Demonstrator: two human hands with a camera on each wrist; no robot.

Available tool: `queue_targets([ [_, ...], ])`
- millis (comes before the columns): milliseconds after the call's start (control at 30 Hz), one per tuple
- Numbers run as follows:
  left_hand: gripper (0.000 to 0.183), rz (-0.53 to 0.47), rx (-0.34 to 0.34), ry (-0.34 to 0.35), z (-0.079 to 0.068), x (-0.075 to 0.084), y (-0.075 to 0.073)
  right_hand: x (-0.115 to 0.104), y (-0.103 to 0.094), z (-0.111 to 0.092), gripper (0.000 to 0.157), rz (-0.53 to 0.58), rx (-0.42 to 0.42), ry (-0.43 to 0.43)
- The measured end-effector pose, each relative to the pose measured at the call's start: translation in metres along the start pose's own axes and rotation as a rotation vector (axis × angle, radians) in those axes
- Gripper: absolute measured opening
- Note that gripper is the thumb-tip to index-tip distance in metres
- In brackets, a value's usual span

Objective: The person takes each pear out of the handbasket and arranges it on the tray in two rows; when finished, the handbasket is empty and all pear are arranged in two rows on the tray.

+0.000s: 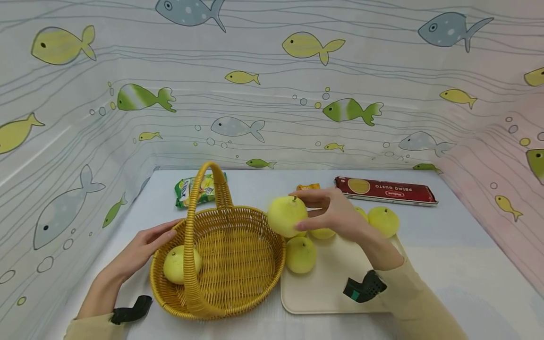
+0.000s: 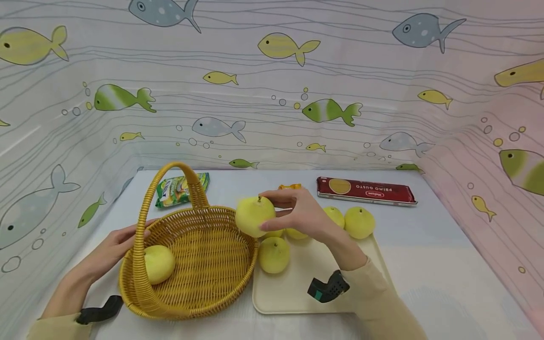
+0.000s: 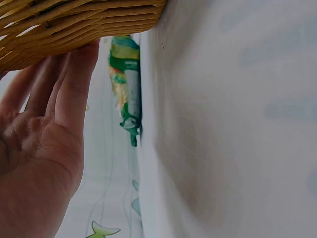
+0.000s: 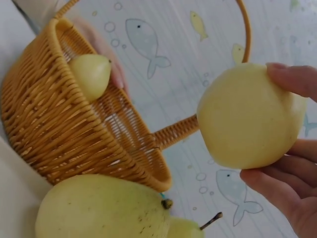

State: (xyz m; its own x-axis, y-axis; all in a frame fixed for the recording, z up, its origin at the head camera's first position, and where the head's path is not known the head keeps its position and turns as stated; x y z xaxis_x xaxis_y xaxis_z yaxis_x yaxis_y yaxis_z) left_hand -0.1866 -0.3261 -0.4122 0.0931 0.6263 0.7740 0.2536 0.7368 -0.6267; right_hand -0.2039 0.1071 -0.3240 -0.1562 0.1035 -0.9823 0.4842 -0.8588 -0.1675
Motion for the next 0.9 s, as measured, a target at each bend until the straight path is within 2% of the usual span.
queue_targets([
  [233,0.052,0.003,-0.003,-0.008,0.000,0.000,0.000,0.007,-0.006,-0.016,0.062,-0.017,-0.035,-0.001],
  [467,0.051,-0.017,-0.008,0.006,0.000,-0.001,0.000,0.014,-0.014,-0.024,0.063,0.024,-0.039,-0.019],
  [700,0.049,-0.018,0.000,0.034,0.000,-0.002,-0.001,0.019,-0.027,-0.033,0.063,-0.031,0.018,-0.046],
  [900,0.050,-0.020,0.001,0.021,0.000,-0.003,-0.001,0.027,-0.037,-0.041,0.059,-0.066,0.057,-0.056],
])
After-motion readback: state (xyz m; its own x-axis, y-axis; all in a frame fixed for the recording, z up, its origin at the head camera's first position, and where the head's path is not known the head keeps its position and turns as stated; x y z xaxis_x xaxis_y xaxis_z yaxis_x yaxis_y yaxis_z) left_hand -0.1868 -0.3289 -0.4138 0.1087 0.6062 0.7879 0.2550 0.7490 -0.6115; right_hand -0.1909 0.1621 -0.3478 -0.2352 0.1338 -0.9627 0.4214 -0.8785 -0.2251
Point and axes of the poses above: each hand's wrist, its own z-axis towards the middle knuckle, its own y-axis out of the palm, x = y × z, the point moved 5 cm from there along z, towards the middle knuckle, and after that the axes turned 4 degrees about z, right-handed, at the moved point
